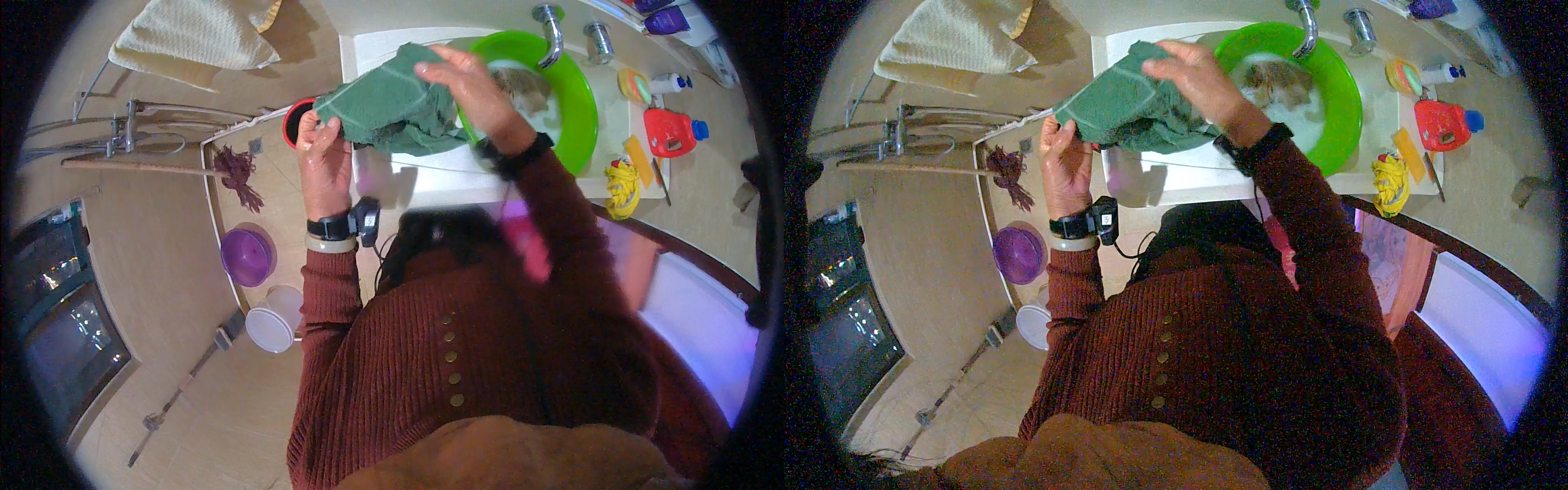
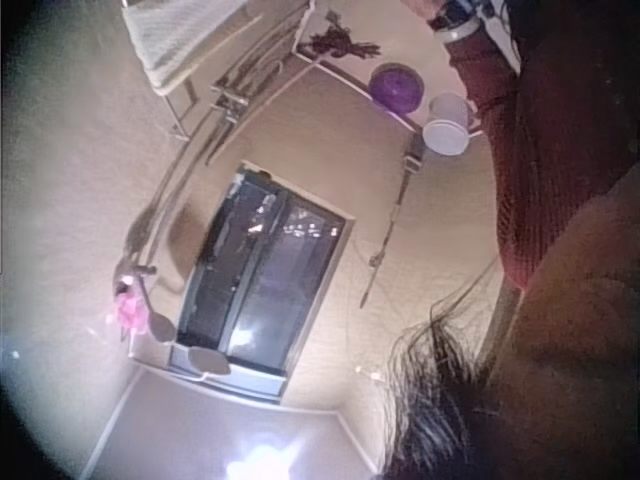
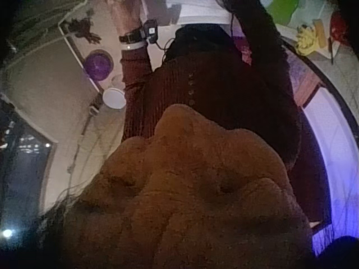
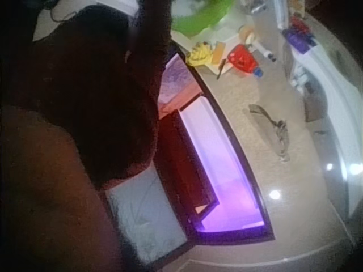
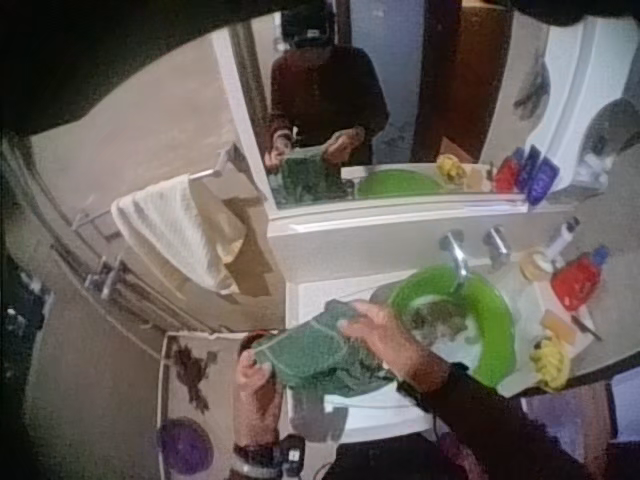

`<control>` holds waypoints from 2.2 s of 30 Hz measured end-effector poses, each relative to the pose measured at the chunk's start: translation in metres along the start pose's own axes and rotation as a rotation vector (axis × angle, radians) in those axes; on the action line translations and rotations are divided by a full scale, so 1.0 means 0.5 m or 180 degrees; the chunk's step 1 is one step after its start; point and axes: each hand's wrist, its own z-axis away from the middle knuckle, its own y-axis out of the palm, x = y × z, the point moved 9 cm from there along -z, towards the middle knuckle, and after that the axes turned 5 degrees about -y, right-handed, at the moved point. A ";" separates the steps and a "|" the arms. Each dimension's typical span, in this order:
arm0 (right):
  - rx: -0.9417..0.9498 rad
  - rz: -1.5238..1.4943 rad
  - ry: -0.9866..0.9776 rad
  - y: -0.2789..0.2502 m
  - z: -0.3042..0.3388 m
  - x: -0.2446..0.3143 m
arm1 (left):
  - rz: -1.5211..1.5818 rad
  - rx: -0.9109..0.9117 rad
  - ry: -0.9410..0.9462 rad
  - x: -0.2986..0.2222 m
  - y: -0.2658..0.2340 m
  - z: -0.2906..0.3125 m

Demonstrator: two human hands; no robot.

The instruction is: The person hand-washes a green cloth and a yellow cloth in a green basin filled with soapy water at a bathroom sink. They scrub, rinse, and wring each cloth, then place them on the sink counter.

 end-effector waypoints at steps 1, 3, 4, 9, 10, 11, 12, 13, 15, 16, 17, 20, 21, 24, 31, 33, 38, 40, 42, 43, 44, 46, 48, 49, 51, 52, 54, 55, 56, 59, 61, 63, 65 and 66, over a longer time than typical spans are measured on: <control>-0.0107 0.0245 -0.0148 -0.015 -0.005 0.024 | -0.0040 -0.0128 -0.0006 -0.010 -0.003 0.009; -0.0327 0.0734 -0.0449 -0.042 -0.015 0.068 | -0.0192 -0.0190 0.0129 -0.032 0.000 0.027; -0.0505 0.0569 -0.0548 -0.054 -0.017 0.083 | -0.0256 -0.0192 0.0218 -0.042 0.002 0.034; -0.0788 -0.0289 -0.0358 -0.058 -0.021 0.110 | -0.0373 -0.0385 0.0423 -0.065 -0.006 0.052; -0.1042 -0.0266 -0.0285 -0.066 -0.018 0.118 | -0.0434 -0.0339 0.0608 -0.083 0.000 0.054; -0.1297 -0.0245 -0.0207 -0.072 -0.018 0.127 | -0.0497 -0.0296 0.0791 -0.105 0.005 0.056; -0.1156 -0.0583 -0.0681 -0.062 -0.023 0.166 | -0.0563 -0.0255 0.0972 -0.128 0.012 0.059; -0.0915 -0.0832 -0.0999 -0.045 -0.033 0.196 | -0.0533 -0.0527 0.1096 -0.157 -0.001 0.057; -0.0415 -0.1319 -0.1638 -0.019 -0.038 0.251 | -0.0642 -0.0350 0.1291 -0.192 0.017 0.063; -0.0195 -0.1462 -0.1538 -0.007 -0.045 0.251 | -0.0678 -0.0235 0.1243 -0.196 0.025 0.061; -0.0285 -0.1400 -0.1442 -0.010 -0.046 0.240 | -0.0710 -0.0150 0.1178 -0.193 0.028 0.061; -0.0333 -0.1414 -0.0934 -0.014 -0.034 0.155 | -0.0680 -0.0334 0.0592 -0.116 -0.013 0.065; -0.0130 -0.1631 -0.0652 -0.007 -0.012 0.113 | -0.0560 -0.0267 0.0401 -0.074 -0.029 0.072; 0.0065 -0.1127 -0.0354 0.001 0.050 -0.015 | -0.0258 -0.0597 -0.0799 0.088 -0.126 0.112; 0.0461 -0.1056 0.1193 0.048 0.235 -0.181 | -0.0375 -0.0749 -0.1738 0.236 -0.198 0.209; 0.0420 -0.0060 0.0233 0.031 0.213 -0.106 | -0.0791 -0.0593 -0.2096 0.238 -0.165 0.215; -0.0447 0.0234 -0.0047 -0.070 0.116 0.024 | -0.0895 -0.0039 -0.1567 0.153 -0.026 0.178; -0.0629 0.0162 -0.0433 -0.115 0.095 0.102 | -0.0805 0.0074 -0.1019 0.067 0.018 0.154; -0.0669 -0.0055 -0.0589 -0.134 0.065 0.163 | -0.0678 0.0058 -0.0355 -0.029 0.055 0.131; -0.0652 -0.0075 -0.0656 -0.129 0.056 0.192 | -0.0616 0.0105 0.0026 -0.076 0.077 0.123; -0.0644 -0.0097 -0.0721 -0.119 0.045 0.223 | -0.0765 -0.0041 0.0210 -0.114 0.086 0.120; -0.0549 -0.0378 -0.1027 -0.079 0.018 0.280 | -0.1131 -0.0001 0.0598 -0.174 0.119 0.119; -0.0378 -0.0908 -0.1471 -0.040 -0.001 0.336 | -0.1312 0.0259 0.0940 -0.207 0.149 0.127; -0.0281 -0.1176 -0.1681 -0.033 0.002 0.357 | -0.1287 0.0140 0.1080 -0.219 0.142 0.134; -0.0410 0.0119 -0.2363 -0.032 0.029 0.390 | -0.1127 -0.0125 0.1464 -0.234 0.114 0.163; -0.0672 0.1688 -0.2787 -0.032 0.073 0.405 | -0.0993 -0.0077 0.1376 -0.230 0.098 0.171; -0.1014 0.2647 -0.2495 -0.094 0.109 0.360 | -0.0380 -0.0061 0.1101 -0.207 0.047 0.185; -0.1087 0.2011 -0.1863 -0.144 0.114 0.293 | -0.0123 -0.0267 0.0963 -0.191 0.010 0.198; -0.1149 0.1375 -0.1224 -0.184 0.129 0.211 | -0.0048 -0.0485 0.0807 -0.173 -0.025 0.213; -0.0818 0.1176 0.0245 -0.232 0.180 0.024 | -0.0284 -0.1036 0.0068 -0.085 -0.108 0.248; -0.0453 0.1583 0.0914 -0.241 0.213 -0.053 | -0.0301 -0.1185 -0.0562 -0.003 -0.135 0.270; -0.0321 0.1838 0.1076 -0.249 0.217 -0.071 | -0.0092 -0.0236 -0.0806 0.033 -0.091 0.267; -0.0383 0.2109 0.0886 -0.258 0.191 -0.048 | -0.0221 -0.0360 -0.0602 0.017 -0.097 0.256; -0.0714 0.1067 0.0780 -0.262 0.176 -0.041 | -0.0318 -0.0490 -0.0409 -0.008 -0.102 0.246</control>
